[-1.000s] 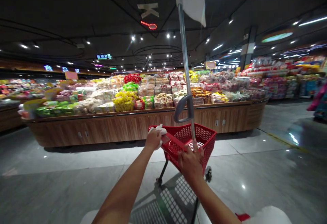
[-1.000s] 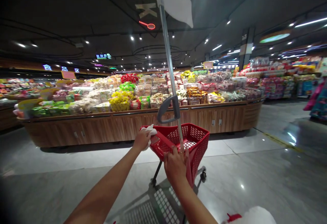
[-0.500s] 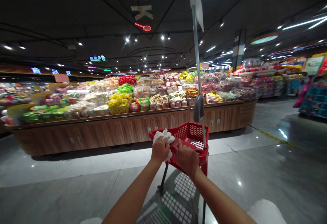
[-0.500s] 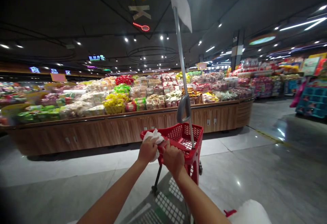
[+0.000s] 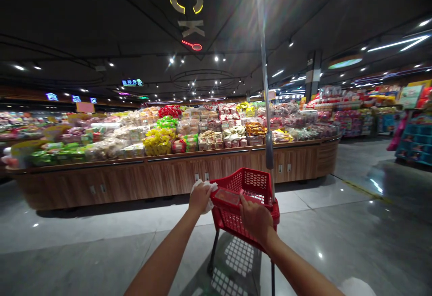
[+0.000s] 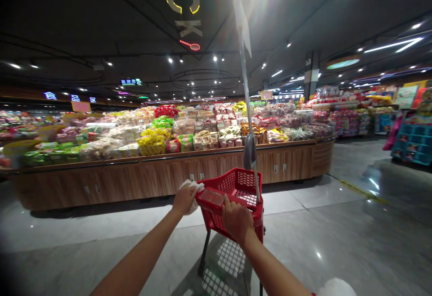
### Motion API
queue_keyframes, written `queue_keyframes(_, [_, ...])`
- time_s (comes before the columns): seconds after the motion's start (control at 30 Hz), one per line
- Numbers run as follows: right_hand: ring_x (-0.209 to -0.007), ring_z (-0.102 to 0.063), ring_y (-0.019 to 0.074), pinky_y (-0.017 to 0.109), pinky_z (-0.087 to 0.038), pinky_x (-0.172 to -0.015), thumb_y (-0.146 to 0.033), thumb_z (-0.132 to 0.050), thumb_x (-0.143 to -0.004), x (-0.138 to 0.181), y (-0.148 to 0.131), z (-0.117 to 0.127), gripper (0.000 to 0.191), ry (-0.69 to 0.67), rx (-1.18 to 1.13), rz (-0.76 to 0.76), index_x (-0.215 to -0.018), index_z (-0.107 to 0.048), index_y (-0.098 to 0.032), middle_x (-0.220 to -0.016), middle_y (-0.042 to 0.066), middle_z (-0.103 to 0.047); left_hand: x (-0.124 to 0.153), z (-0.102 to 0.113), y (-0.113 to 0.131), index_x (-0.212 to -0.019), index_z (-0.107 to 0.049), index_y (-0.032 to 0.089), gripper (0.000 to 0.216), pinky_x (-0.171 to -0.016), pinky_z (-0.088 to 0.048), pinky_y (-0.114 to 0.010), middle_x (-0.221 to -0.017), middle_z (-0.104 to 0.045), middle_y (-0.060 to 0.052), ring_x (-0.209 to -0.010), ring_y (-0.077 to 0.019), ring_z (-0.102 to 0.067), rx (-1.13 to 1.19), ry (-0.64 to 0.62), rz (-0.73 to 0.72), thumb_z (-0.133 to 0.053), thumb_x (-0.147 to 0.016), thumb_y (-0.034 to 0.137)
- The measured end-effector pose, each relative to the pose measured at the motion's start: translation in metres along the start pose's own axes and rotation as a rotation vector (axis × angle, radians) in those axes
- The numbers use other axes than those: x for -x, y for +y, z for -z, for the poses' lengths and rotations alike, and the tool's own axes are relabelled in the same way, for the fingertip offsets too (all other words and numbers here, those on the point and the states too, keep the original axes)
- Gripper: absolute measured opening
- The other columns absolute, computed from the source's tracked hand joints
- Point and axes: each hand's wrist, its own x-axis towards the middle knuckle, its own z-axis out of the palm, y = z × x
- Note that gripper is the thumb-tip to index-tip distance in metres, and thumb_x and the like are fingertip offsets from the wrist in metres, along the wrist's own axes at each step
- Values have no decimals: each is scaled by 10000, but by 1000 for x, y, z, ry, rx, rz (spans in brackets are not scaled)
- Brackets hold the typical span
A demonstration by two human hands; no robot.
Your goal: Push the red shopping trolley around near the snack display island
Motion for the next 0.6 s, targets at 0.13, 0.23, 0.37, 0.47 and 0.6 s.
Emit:
queue_keyframes(0.13, [-744, -690, 242, 325, -505, -616, -224, -309, -965, -5, -5, -2, 466, -20, 9, 22, -1396, -462, -137, -886, 156, -709, 20, -9, 26, -970, -725, 223, 335, -872, -478, -356, -904, -702, -59, -873, -199, -618, 83, 117, 17, -395, -962, 276])
queue_keyframes(0.23, [-745, -697, 249, 322, -506, -603, -198, -317, -959, -11, -9, -6, 429, -28, 36, 30, -1321, -538, -133, -873, 161, -705, 28, -16, 60, -923, -728, 233, 345, -829, -489, -340, -900, -705, -58, -863, -200, -617, 128, 78, -75, -394, -966, 307])
queue_keyframes(0.37, [-705, -700, 240, 302, -499, -573, -172, -347, -954, -16, -11, -14, 401, -2, 83, 25, -1288, -564, -131, -817, 145, -702, 19, -13, 72, -964, -731, 245, 299, -858, -476, -316, -986, -706, -46, -930, -196, -615, 81, -8, -92, -446, -952, 336])
queue_keyframes(0.47, [-679, -691, 220, 279, -482, -559, -189, -370, -957, -18, -10, -21, 440, 44, 134, 78, -1380, -483, -152, -767, 117, -694, 7, -1, 50, -997, -734, 263, 295, -856, -464, -298, -1000, -710, -40, -945, -190, -620, 21, -70, 28, -461, -948, 364])
queue_keyframes(0.6, [-657, -676, 212, 272, -455, -545, -247, -374, -967, -19, -7, -30, 450, 61, 154, 106, -1400, -466, -165, -765, 105, -691, 6, 13, 6, -921, -749, 249, 374, -841, -461, -290, -931, -722, -47, -916, -185, -630, -49, -64, 184, -414, -968, 409])
